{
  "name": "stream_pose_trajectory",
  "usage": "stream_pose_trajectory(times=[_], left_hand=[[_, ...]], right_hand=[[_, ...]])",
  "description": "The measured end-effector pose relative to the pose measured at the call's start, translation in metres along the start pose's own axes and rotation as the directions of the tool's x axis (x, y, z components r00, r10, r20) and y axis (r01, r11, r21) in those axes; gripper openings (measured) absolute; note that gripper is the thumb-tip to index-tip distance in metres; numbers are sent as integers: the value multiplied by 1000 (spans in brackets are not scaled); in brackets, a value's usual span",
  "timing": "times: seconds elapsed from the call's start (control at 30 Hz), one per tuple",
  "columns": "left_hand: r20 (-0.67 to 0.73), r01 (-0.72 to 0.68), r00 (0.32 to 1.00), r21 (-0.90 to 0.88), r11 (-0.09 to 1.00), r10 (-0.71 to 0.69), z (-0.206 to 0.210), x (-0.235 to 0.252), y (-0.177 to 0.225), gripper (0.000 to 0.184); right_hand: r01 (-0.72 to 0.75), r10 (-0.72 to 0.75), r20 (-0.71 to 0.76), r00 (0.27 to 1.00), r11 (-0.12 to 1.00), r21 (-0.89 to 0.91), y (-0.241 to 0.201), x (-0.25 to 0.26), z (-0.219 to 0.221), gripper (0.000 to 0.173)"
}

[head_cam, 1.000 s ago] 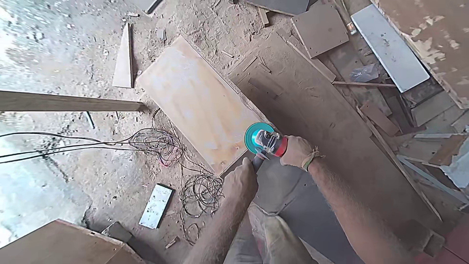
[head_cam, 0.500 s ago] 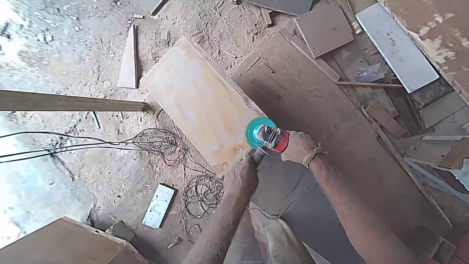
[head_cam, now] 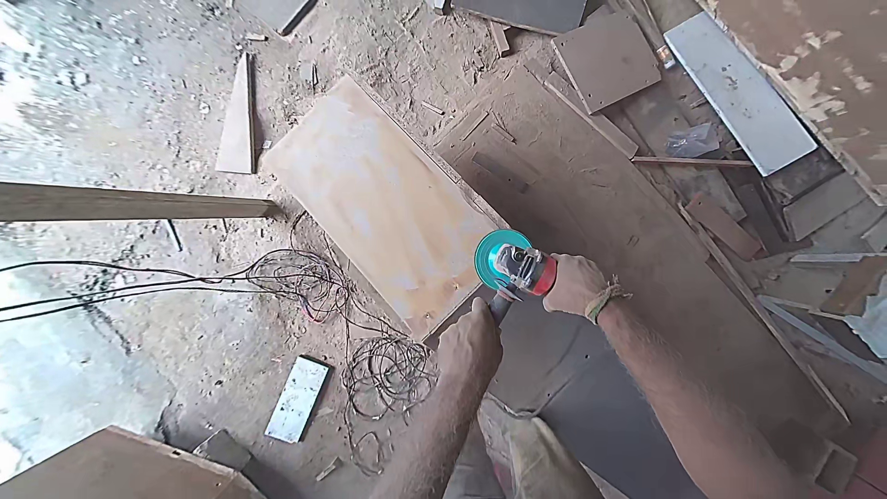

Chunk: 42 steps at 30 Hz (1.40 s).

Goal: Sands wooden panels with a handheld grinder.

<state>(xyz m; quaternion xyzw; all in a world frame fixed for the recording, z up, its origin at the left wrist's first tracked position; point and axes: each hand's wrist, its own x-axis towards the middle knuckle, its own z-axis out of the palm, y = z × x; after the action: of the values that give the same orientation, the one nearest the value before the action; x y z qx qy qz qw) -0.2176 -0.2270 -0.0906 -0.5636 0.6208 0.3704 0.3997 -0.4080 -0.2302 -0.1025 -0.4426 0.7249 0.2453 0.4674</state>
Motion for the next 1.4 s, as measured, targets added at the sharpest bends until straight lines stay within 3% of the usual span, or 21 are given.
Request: stream_pose_trajectory(times=[0.2, 0.37, 0.5, 0.67, 0.83, 1.03, 1.17, 1.4], left_hand=[[-2, -45, 999, 26, 999, 45, -5, 2, 11, 40], [27, 58, 998, 23, 998, -58, 22, -10, -12, 39], [16, 22, 1000, 37, 999, -23, 4, -2, -3, 40], [27, 63, 998, 33, 997, -64, 14, -10, -14, 40], [-4, -15, 1000, 16, 1000, 15, -2, 3, 2, 42], [14, 41, 999, 28, 999, -42, 12, -8, -7, 40], [7, 18, 1000, 18, 1000, -18, -4, -3, 1, 40], [4, 10, 1000, 16, 1000, -10, 5, -5, -2, 41]], right_hand=[[-60, 61, -15, 998, 997, 52, 12, -2, -1, 70], [9, -8, 86, 996, 1000, -9, -5, -10, 19, 67], [-11, 10, 40, 999, 1000, 14, 0, -4, 5, 66], [22, -22, 68, 997, 1000, 4, -9, -8, 17, 68], [-26, 26, -8, 1000, 999, 33, 4, 1, 2, 68], [21, -21, 42, 999, 1000, -1, -2, -3, 15, 68], [1, -1, 6, 1000, 1000, 23, -1, 1, 1, 66], [-5, 4, 24, 1000, 1000, 28, 1, -2, 9, 68]])
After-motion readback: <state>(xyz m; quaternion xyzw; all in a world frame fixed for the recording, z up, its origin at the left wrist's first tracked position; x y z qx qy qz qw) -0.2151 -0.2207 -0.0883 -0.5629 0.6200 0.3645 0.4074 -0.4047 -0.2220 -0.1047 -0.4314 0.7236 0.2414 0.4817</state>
